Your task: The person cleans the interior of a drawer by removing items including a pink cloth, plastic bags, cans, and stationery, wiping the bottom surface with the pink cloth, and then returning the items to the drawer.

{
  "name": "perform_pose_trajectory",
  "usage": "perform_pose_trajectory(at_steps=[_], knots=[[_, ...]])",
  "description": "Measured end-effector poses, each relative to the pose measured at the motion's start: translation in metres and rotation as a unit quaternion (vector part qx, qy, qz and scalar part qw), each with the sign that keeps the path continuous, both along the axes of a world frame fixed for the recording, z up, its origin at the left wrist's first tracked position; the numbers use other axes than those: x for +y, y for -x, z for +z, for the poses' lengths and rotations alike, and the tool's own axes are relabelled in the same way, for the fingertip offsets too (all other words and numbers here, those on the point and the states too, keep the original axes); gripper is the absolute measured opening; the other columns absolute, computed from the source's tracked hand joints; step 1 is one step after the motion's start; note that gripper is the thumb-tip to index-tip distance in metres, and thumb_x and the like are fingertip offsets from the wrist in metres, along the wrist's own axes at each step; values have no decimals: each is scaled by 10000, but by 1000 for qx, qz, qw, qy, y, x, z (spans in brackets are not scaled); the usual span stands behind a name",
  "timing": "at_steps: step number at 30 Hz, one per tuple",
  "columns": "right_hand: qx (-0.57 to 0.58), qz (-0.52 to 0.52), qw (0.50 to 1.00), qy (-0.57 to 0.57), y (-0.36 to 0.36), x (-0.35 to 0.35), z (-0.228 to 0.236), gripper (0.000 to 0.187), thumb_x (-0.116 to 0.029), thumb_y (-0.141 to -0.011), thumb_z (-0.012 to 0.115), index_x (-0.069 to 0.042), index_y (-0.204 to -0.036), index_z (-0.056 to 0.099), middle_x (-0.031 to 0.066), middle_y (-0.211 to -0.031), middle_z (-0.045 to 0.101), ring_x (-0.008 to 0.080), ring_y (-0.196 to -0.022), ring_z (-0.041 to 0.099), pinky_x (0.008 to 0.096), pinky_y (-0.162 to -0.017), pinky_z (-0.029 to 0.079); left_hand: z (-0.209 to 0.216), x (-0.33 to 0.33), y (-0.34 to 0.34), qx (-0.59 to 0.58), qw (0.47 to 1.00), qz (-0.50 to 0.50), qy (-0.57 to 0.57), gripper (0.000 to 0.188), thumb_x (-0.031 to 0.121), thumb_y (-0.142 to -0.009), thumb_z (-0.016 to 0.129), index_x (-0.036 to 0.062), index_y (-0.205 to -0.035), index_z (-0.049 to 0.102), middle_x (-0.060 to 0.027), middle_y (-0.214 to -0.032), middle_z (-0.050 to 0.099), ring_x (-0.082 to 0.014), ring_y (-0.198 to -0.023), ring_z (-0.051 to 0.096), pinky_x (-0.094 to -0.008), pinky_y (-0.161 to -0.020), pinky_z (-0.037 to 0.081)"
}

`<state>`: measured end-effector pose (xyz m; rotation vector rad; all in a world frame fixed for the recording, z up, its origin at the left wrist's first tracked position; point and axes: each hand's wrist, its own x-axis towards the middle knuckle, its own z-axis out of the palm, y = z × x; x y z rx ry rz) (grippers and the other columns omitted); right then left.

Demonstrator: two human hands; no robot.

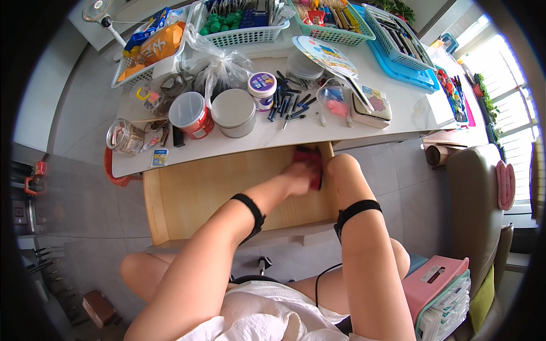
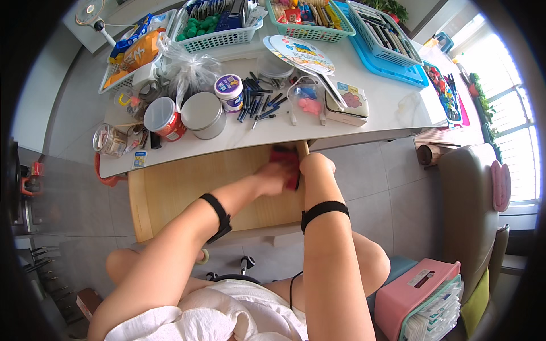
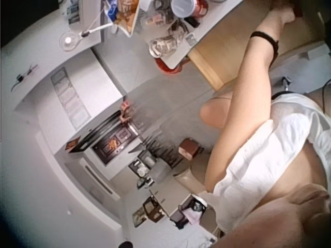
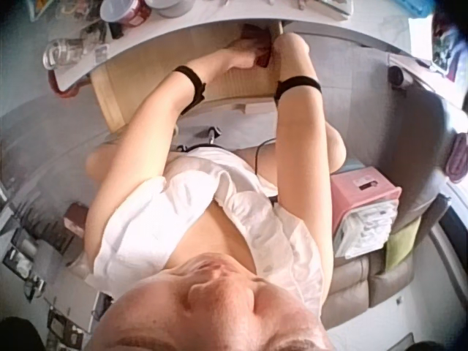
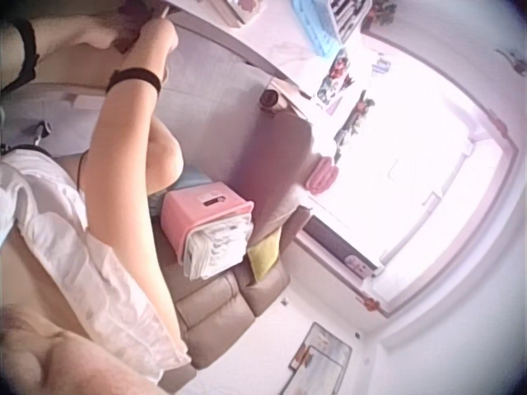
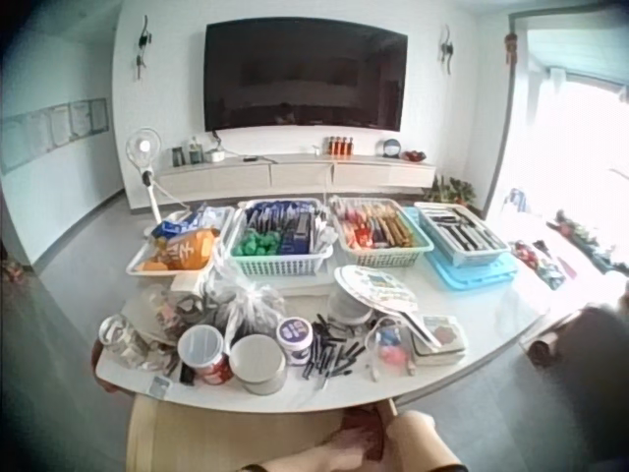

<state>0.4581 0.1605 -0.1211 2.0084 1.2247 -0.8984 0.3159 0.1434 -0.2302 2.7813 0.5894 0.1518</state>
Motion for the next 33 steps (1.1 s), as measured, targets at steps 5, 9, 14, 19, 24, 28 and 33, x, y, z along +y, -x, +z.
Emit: perform_pose_trajectory(at_steps=[5, 9, 14, 19, 24, 28, 33], knots=[[-27, 55, 997, 39, 13, 2, 7, 330, -264, -845, 565, -178, -1160, 614, 20, -1230, 570, 235, -1106, 559, 406, -858, 478, 19, -62, 12, -44, 936, -269, 224, 374, 32, -716, 529, 56, -1081, 606, -107, -1153, 579, -254, -1121, 501, -359, -937, 426], [-44, 37, 997, 51, 15, 4, 4, 352, -256, -825, 602, -202, -1173, 609, 9, -1232, 569, 231, -1106, 560, 408, -848, 482, 21, -50, 30, 56, 931, -324, 160, 349, 90, -738, 557, 87, -1082, 614, -76, -1191, 565, -262, -1181, 460, -358, -936, 432], [-52, 36, 998, 30, 6, 7, -7, 379, -258, -843, 586, -200, -1218, 573, 16, -1299, 514, 231, -1163, 517, 397, -886, 463, 23, -43, 156, 105, 902, -400, 123, 309, 125, -709, 605, 110, -1018, 613, -62, -1245, 520, -318, -1228, 418, -476, -907, 435], [-50, 30, 998, 15, 6, 5, -8, 379, -255, -845, 582, -197, -1220, 571, 17, -1299, 514, 231, -1167, 515, 395, -892, 458, 56, -47, 293, 288, 870, -379, 128, 356, 205, -794, 578, 180, -1149, 588, -16, -1348, 446, -250, -1277, 367, -432, -968, 386], [-37, 24, 999, 12, 9, 6, -5, 380, -253, -847, 578, -195, -1222, 570, 18, -1298, 515, 231, -1170, 512, 394, -899, 453, 46, -46, 303, 207, 921, -297, 143, 481, 272, -831, 556, 187, -1295, 461, -34, -1397, 384, -267, -1286, 352, -427, -999, 362], [-30, 12, 999, 13, 5, 3, -4, 380, -251, -848, 574, -193, -1224, 568, 19, -1298, 516, 231, -1173, 510, 393, -904, 450, 40, -12, 222, 188, 941, -277, 47, 594, 361, -809, 572, 187, -1347, 389, -50, -1436, 321, -292, -1308, 312, -460, -1013, 348], [-18, -4, 1000, 16, 1, 1, -3, 380, -249, -850, 570, -190, -1226, 567, 20, -1297, 516, 230, -1176, 508, 391, -911, 445, 33, 30, 120, 184, 982, -20, 46, 651, 478, -834, 502, 181, -1388, 332, -97, -1475, 232, -309, -1356, 207, -440, -1081, 237]])
